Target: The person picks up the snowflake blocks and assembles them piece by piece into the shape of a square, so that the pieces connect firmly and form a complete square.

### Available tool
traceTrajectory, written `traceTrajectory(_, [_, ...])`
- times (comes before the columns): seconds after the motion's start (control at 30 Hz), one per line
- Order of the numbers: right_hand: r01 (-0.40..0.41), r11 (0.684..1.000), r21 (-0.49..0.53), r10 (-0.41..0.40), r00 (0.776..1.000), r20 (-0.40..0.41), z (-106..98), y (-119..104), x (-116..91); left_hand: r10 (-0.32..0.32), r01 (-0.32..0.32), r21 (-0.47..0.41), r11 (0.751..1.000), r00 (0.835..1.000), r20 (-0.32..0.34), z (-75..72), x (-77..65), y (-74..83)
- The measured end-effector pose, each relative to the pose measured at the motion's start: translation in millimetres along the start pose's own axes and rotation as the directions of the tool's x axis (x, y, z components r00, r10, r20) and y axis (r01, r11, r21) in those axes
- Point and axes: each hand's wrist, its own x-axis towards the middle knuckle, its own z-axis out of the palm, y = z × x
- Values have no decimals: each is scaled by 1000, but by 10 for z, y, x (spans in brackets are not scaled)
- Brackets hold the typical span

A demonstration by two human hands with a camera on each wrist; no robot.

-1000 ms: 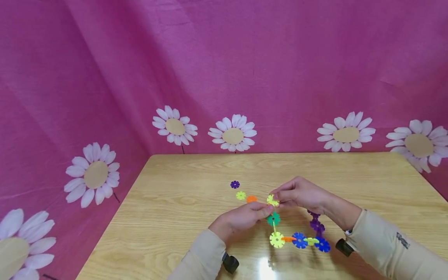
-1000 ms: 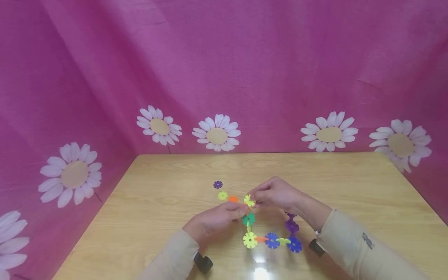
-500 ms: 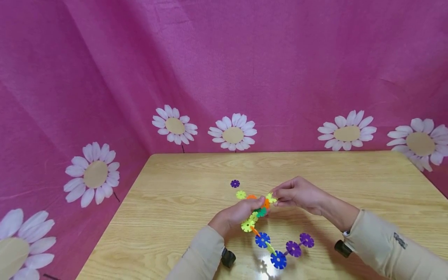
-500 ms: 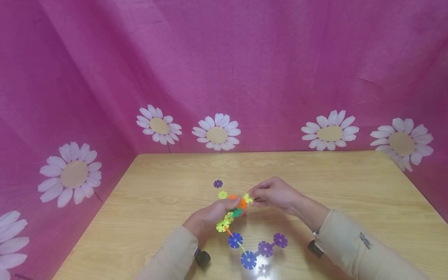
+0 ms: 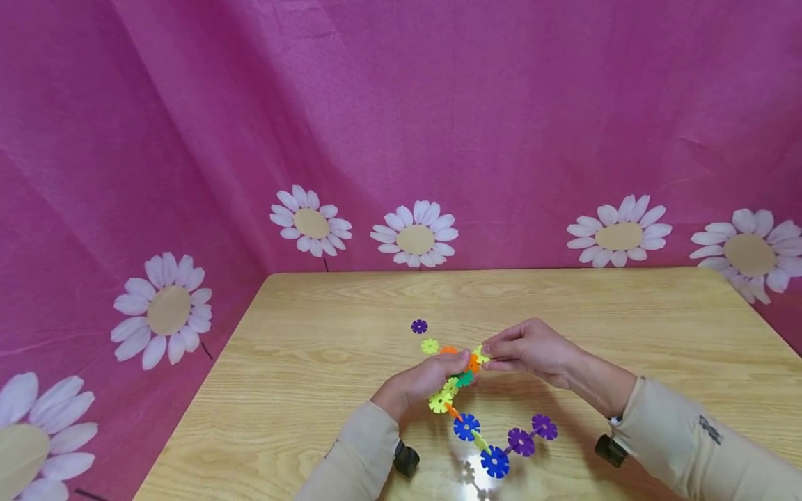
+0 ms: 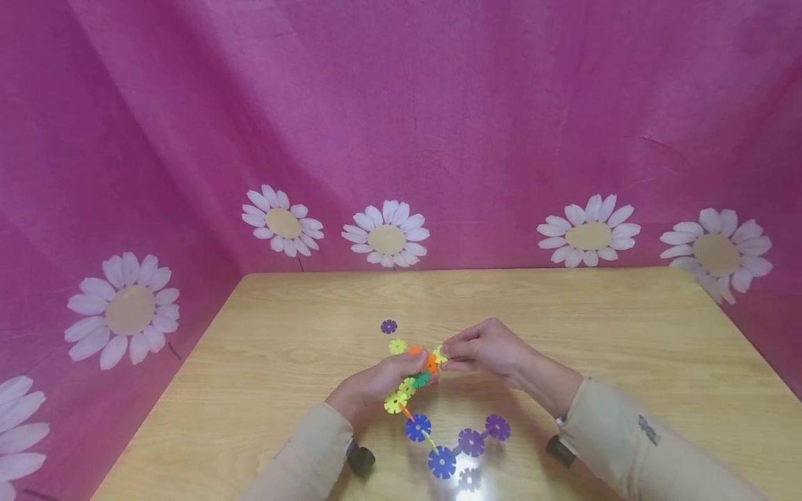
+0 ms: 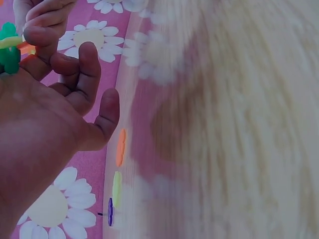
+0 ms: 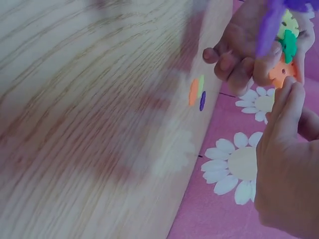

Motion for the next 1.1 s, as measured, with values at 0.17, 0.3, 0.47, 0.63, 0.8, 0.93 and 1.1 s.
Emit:
traceTrajectory(0.17, [-12,1000,-1,12,1000,17,0,10,16,-17,17,29,999,1000,-12,-15,-17,-9])
traceTrajectory(0.3, [-13,1000,-22,13,1000,21,-6,18,25,-26,28,89,996,999,-21,-15,-15,-14])
traceTrajectory(0.47, [23,996,-82,-20,999,33,-24,30,35,-17,16,107,994,1000,5,-10,-7,-19])
traceTrajectory(0.63, [60,993,-103,-57,998,34,-13,25,55,-42,43,129,991,999,-6,-30,-30,-7])
traceTrajectory(0.8, [54,993,-109,-52,998,23,32,9,48,-38,35,153,988,999,18,-68,-44,-1])
traceTrajectory(0.93, [55,993,-102,-51,998,47,57,10,35,24,-35,141,989,997,77,-92,-32,-5])
traceTrajectory(1.1, [38,998,-55,-35,998,55,40,50,35,103,-120,137,983,987,124,-92,-5,-10])
